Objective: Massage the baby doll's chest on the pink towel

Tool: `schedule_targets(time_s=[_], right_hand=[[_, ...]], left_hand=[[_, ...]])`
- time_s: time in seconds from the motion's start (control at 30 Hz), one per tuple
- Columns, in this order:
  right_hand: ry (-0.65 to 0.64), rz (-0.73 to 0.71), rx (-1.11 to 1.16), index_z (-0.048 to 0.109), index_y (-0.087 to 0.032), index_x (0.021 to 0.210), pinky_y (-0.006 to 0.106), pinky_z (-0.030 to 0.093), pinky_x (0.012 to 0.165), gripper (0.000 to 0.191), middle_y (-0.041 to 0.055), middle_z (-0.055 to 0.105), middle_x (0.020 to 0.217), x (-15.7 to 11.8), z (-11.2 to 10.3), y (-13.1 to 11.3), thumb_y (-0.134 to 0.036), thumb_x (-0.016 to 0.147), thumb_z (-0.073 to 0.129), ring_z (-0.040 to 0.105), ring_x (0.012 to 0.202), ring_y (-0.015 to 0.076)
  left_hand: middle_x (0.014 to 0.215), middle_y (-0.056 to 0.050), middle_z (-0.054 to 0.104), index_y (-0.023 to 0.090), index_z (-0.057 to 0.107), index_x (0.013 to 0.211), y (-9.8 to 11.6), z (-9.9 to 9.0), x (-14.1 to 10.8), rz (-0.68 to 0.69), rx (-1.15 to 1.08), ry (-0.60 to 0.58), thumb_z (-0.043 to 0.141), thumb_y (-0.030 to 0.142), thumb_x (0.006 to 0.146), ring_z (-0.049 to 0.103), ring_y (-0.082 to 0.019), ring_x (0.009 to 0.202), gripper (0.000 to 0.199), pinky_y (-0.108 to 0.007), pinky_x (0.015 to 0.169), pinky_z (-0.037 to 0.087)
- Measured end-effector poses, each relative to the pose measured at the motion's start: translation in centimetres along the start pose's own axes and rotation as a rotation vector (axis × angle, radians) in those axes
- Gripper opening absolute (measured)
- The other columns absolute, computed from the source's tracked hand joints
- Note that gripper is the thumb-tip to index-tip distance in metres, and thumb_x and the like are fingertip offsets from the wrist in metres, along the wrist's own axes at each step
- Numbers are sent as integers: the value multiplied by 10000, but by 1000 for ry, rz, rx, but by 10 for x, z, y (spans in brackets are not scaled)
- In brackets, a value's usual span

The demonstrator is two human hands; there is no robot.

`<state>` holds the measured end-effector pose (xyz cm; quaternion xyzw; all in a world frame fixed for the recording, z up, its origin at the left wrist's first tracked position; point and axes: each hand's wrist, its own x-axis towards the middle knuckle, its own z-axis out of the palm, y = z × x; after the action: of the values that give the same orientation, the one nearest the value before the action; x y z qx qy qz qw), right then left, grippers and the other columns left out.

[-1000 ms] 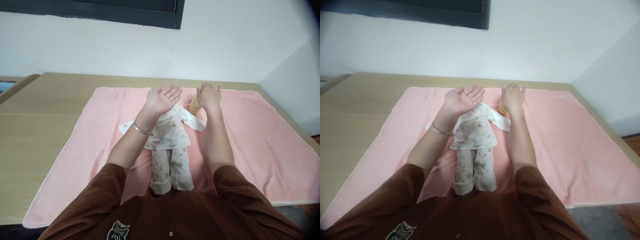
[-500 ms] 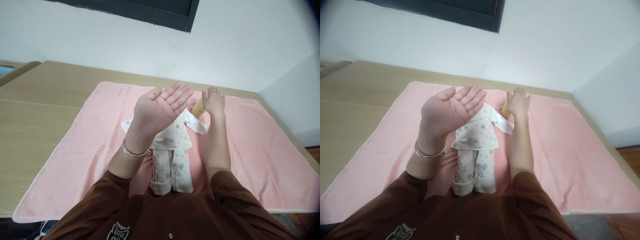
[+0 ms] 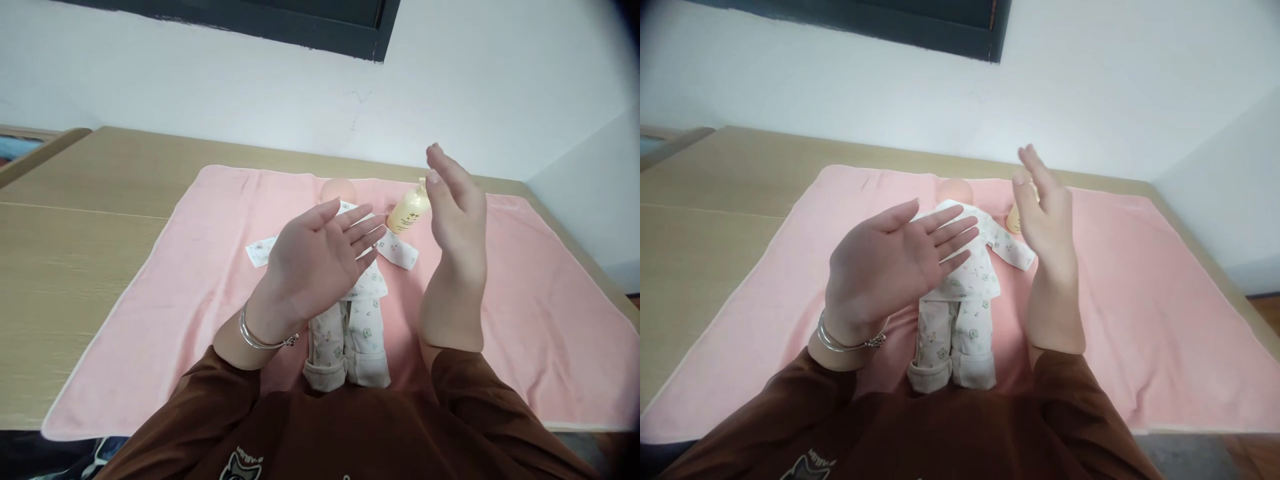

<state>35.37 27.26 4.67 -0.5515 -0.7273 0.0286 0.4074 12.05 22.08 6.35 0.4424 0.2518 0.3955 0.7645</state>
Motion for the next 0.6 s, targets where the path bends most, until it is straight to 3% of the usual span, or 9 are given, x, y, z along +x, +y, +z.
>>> schedule_targets(time_s=[0.07,0.13,0.23,0.3,0.37,0.5,0.6], right_hand=[[-3,-195,112,418,-299,1578,561,319,1297,531,39,365,1690,-16,-1,-29,-505,1107,284,308,1582,262],[-86,-335,89,381,-337,1595,623,228,1319,544,-3,328,1706,-28,4,-51,-537,1102,266,233,1605,290],[-157,-422,-52,339,-353,1614,724,53,1312,613,-7,358,1688,-39,17,-72,-621,1068,265,147,1618,357],[-165,-435,-120,344,-344,1617,702,-4,1326,698,3,384,1672,-48,23,-81,-697,1015,347,97,1623,370],[-157,-492,-158,402,-336,1598,628,1,1357,777,21,410,1657,-60,27,-90,-773,955,386,23,1630,342],[-162,-723,-206,611,-370,1442,566,111,1370,750,30,503,1595,-87,28,-106,-833,878,438,8,1627,329],[-154,-796,-193,628,-442,1403,590,174,1355,694,-79,510,1585,-95,27,-110,-813,823,542,28,1623,329]], left_hand=[[1479,-67,620,284,643,1311,-1,4,-2,-22,-10,-34,312,594,1023,440,-356,1520,536,-564,1225,460],[1473,-73,623,267,640,1315,0,9,-6,-45,-14,-46,301,590,1028,425,-367,1527,549,-575,1230,457],[1403,-91,670,248,660,1270,5,15,-14,-19,37,47,303,619,1028,413,-396,1527,569,-595,1176,503],[1366,-73,692,263,665,1239,8,16,-17,46,81,140,274,631,1035,395,-390,1540,574,-598,1139,532],[1375,-42,689,279,671,1224,10,15,-17,93,58,160,177,630,1042,348,-365,1571,632,-598,1142,530],[1494,29,612,296,635,1325,5,17,-4,134,-44,24,-29,635,1028,233,-297,1615,803,-554,1249,428],[1590,79,518,338,531,1469,-10,28,7,177,24,21,-13,628,1046,134,-281,1626,747,-534,1295,341]])
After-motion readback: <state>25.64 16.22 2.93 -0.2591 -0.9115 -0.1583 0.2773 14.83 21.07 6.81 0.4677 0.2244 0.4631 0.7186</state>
